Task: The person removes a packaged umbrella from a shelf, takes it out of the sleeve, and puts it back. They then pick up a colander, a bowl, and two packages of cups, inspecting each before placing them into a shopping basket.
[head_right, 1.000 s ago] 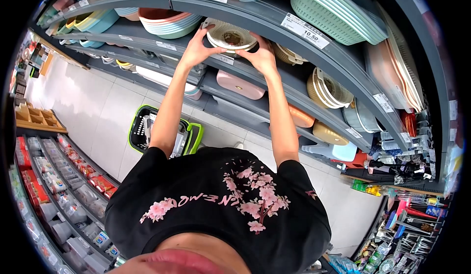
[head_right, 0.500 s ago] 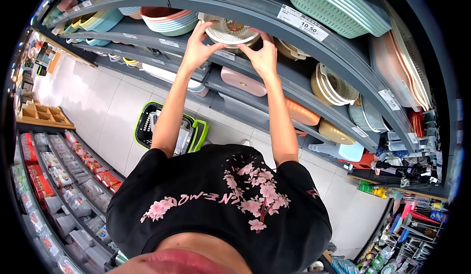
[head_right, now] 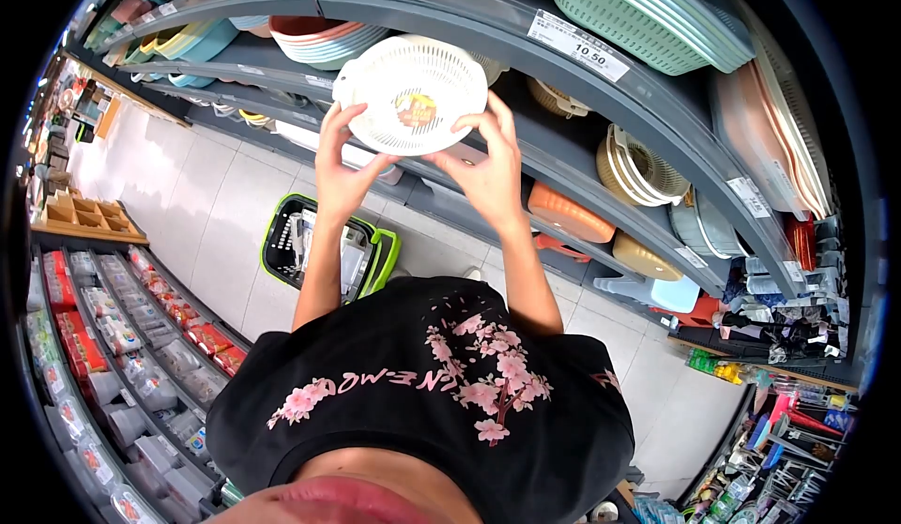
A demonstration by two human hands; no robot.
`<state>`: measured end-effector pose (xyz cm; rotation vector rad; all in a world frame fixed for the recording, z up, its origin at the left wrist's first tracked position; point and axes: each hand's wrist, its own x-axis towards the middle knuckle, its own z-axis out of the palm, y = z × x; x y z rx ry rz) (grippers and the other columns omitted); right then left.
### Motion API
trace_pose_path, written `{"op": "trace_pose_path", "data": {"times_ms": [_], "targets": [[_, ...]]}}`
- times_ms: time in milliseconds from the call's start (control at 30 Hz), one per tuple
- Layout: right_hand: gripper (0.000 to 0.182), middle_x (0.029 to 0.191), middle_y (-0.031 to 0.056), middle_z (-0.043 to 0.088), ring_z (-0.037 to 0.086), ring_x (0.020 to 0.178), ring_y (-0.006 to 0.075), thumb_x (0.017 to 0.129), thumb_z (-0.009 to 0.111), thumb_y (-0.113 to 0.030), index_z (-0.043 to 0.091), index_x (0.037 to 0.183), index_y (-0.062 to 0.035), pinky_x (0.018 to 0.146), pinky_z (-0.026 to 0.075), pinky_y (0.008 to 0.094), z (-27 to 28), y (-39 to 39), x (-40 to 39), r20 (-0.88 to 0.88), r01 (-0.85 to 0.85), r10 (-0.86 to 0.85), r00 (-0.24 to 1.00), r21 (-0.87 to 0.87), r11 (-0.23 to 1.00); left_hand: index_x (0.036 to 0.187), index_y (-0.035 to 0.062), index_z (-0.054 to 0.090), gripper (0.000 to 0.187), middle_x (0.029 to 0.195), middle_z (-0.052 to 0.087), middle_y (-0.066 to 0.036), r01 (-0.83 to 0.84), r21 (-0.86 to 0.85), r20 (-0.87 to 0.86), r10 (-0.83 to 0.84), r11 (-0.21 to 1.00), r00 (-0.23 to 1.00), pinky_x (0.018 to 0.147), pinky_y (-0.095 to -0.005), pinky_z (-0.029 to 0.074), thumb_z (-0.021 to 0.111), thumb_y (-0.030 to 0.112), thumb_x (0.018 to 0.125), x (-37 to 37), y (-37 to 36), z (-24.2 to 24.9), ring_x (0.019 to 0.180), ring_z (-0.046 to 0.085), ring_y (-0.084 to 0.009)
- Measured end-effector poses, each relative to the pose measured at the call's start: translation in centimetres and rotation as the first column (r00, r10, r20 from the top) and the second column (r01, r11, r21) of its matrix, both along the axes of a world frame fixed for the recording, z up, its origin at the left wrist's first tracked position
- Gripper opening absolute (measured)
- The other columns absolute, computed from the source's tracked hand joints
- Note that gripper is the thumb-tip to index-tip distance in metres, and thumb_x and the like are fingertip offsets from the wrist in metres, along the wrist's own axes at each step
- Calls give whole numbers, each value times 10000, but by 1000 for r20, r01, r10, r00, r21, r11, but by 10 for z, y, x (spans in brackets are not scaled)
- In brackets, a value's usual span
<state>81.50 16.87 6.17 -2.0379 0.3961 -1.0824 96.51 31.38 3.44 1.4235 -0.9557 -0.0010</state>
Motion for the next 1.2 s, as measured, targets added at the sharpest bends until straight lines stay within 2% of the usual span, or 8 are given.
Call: {"op": "trace_pose_path", "data": {"times_ms": [67,200,267,500,667,1000,1067,1200], "targets": [[435,1340,140,488,535,1204,292,613,891,-128,592,926,-80,981,448,413,-13,6,-8,-18,-20,20,1000,-2,1000,1246,89,561,703,1315,461,-165,-55,4,50,55,998,997,971,-378,434,869,130,616,-8,18,4,1191,501,-282],[362,1238,92,527,597,1072,187,718,845,-134,566,932,-48,935,503,339,-27,15,-21,14,-237,242,970,272,933,1268,104,552,724,1255,439,-155,-51,60,54,48,997,997,1018,-399,368,859,186,618,-9,41,7,1182,456,-286],[294,1150,64,563,608,1017,161,796,792,-132,555,947,-46,888,516,319,-31,19,-26,123,-376,368,922,518,768,1245,108,580,675,1172,431,-132,-65,62,76,61,996,995,1017,-387,342,841,238,636,-6,45,13,1128,443,-271],[225,921,7,609,603,915,104,913,681,-217,551,961,-39,793,521,273,-45,25,-28,132,-421,463,876,676,605,1133,115,676,381,989,407,-80,-60,47,97,56,997,994,912,-355,358,740,207,769,-9,47,34,963,405,-226],[401,910,30,615,610,844,109,973,539,-423,559,993,-23,798,521,278,-32,37,-29,83,-360,523,848,814,455,1099,139,684,331,948,410,-91,-221,146,218,186,964,958,927,-362,335,737,205,779,-24,46,52,971,386,-250],[692,828,82,622,607,721,155,987,292,-605,579,1048,22,671,497,284,-42,44,-26,-146,-252,484,863,706,662,1083,112,681,256,943,437,-128,-365,261,198,320,894,926,846,-378,395,646,273,886,-45,45,63,929,444,-270],[801,718,91,601,603,629,163,973,168,-652,574,1055,33,591,506,275,-46,45,-25,-271,-159,450,851,684,712,1069,97,691,275,914,456,-118,-371,458,267,274,808,924,791,-382,410,593,307,922,-49,52,73,888,468,-267],[857,660,93,585,589,536,170,950,108,-686,576,1044,26,451,486,264,-55,47,-25,-276,-131,571,774,811,570,956,34,725,325,784,488,-136,-308,530,249,203,790,947,687,-382,433,554,309,945,-39,53,75,760,509,-287]]}}
